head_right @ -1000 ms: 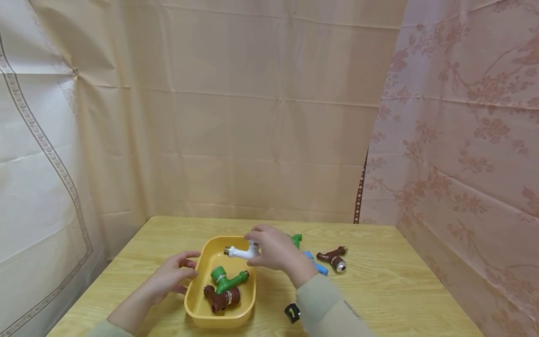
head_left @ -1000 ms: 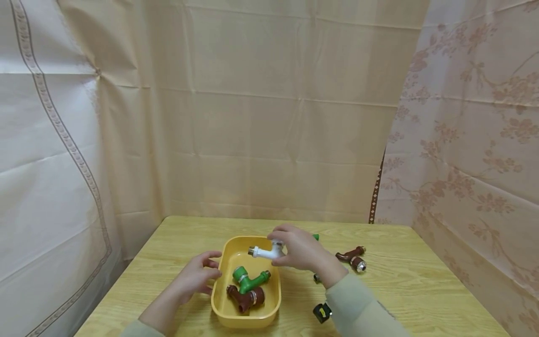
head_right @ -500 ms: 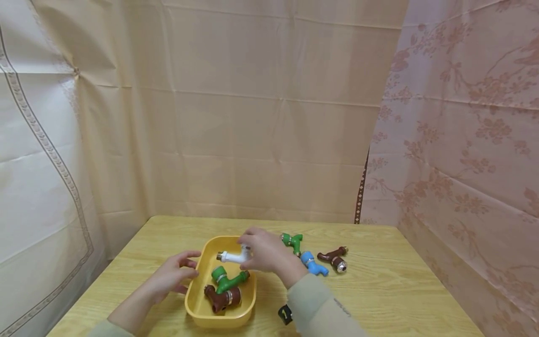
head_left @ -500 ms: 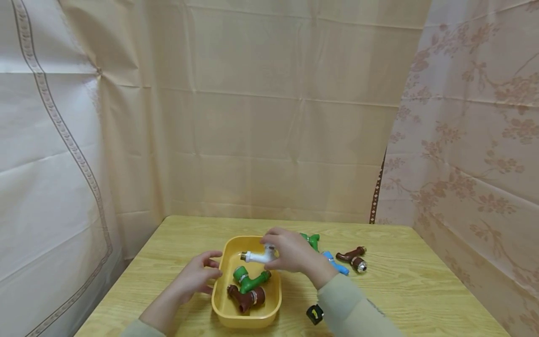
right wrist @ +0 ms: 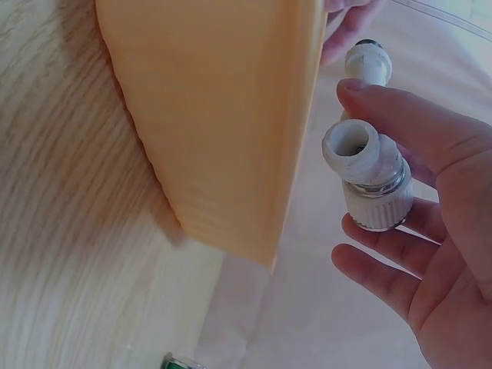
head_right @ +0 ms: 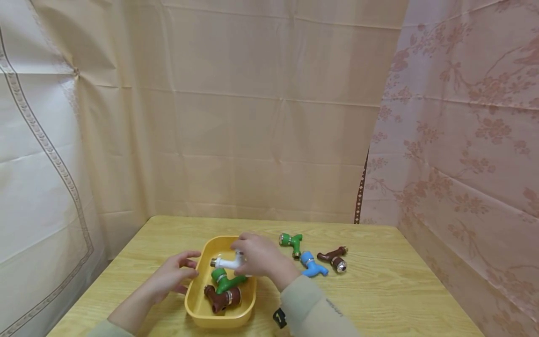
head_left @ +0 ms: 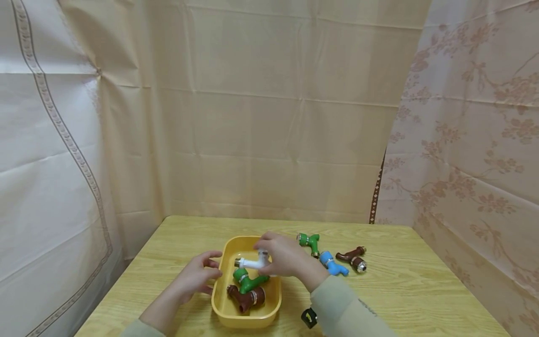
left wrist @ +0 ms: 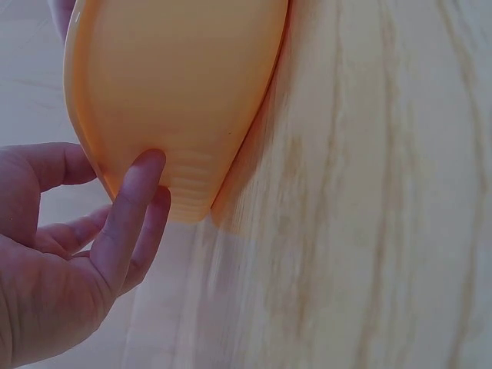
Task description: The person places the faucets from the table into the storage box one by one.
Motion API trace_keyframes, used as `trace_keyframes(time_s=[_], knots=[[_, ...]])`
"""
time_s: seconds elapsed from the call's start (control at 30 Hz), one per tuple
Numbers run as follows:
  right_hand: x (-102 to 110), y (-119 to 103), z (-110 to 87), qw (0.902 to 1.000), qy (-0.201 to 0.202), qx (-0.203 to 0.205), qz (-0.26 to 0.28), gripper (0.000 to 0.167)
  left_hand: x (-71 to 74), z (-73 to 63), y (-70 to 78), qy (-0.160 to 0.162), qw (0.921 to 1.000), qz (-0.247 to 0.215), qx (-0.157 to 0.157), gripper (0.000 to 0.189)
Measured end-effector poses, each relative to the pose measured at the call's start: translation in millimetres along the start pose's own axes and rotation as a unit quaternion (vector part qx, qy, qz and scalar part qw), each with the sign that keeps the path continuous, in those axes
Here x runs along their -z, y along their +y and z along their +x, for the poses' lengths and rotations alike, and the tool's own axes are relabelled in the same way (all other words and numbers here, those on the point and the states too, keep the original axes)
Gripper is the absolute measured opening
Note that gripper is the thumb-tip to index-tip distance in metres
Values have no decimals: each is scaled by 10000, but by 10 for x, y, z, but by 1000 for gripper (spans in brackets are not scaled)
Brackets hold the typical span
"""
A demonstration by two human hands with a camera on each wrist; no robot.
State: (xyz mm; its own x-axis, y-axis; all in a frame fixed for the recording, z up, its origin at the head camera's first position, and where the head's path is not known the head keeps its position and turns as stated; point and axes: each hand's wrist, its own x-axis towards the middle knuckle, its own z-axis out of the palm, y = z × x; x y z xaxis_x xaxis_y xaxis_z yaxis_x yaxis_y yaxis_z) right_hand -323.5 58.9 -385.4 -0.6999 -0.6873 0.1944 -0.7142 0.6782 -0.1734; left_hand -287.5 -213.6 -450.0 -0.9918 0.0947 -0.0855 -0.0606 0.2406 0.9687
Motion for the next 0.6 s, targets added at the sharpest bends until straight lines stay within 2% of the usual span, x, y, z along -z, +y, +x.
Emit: trace_keyframes(time_s=[0.3, 0.6], knots=[[-69, -48, 29, 9995, -236, -166, 132, 55, 2, -12, 10, -102, 9999, -94, -63, 63], [-144, -89, 49, 9996, -276, -79, 41, 56, 7, -16, 1, -120, 9998, -138, -24, 63]])
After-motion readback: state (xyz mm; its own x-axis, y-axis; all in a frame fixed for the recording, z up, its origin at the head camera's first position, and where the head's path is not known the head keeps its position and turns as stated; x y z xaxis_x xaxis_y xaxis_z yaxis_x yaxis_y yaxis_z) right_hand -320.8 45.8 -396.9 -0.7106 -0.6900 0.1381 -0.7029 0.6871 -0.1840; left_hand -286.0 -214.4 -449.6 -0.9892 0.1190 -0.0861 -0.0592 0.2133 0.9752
